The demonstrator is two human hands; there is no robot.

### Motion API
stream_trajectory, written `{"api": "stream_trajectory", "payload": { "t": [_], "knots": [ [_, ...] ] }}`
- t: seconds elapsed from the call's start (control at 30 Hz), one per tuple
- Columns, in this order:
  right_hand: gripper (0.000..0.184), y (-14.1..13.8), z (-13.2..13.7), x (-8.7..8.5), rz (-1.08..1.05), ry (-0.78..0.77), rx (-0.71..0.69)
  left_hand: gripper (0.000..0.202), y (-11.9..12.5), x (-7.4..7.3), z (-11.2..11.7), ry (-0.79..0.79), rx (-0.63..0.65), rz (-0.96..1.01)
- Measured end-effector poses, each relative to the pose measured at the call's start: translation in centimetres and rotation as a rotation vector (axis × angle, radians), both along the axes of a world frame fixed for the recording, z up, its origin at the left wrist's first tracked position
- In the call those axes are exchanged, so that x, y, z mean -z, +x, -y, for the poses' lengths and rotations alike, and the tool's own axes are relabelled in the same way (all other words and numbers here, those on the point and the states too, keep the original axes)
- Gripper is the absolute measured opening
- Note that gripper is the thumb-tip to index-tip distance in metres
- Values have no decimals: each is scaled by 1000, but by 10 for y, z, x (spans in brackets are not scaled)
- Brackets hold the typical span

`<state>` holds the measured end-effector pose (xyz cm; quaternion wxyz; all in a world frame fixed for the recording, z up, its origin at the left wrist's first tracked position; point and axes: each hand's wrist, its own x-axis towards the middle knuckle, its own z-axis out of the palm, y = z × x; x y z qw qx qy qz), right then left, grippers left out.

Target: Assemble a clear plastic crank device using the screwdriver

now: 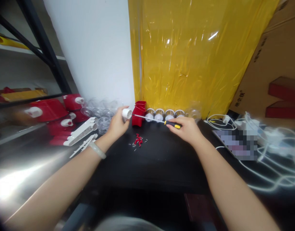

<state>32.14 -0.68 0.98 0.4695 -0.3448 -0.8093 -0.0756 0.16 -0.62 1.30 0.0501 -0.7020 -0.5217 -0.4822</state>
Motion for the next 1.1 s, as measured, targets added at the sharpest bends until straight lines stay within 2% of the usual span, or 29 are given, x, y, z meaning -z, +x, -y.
{"api": "stream_trajectory", "payload": {
  "t": [0.2, 0.37, 0.5, 0.6, 0.77, 0.97, 1.1],
  "knots": [
    [19, 4, -6, 3, -81, -161, -51, 58, 0, 1, -1, -8, 4, 7],
    [23, 9, -11, 1, -163, -212, -151, 57, -1, 1, -3, -8, 0, 28],
    [29, 10, -11, 2, -277, -374, -214, 56, -2, 0, -4, -29, -12, 55],
    [32, 8, -10, 2, -410, -452, -240, 57, -3, 0, -4, -37, -10, 67],
    [29, 3, -13, 1, -683, -460, -245, 57, 0, 2, -3, -37, 37, 70],
    [22, 5, -11, -4, -733, -616, -334, 55, 2, 2, -2, -50, 37, 73],
    [36, 7, -3, -10, -739, -691, -409, 54, 2, 0, 0, -60, 21, 72]
  ]
}}
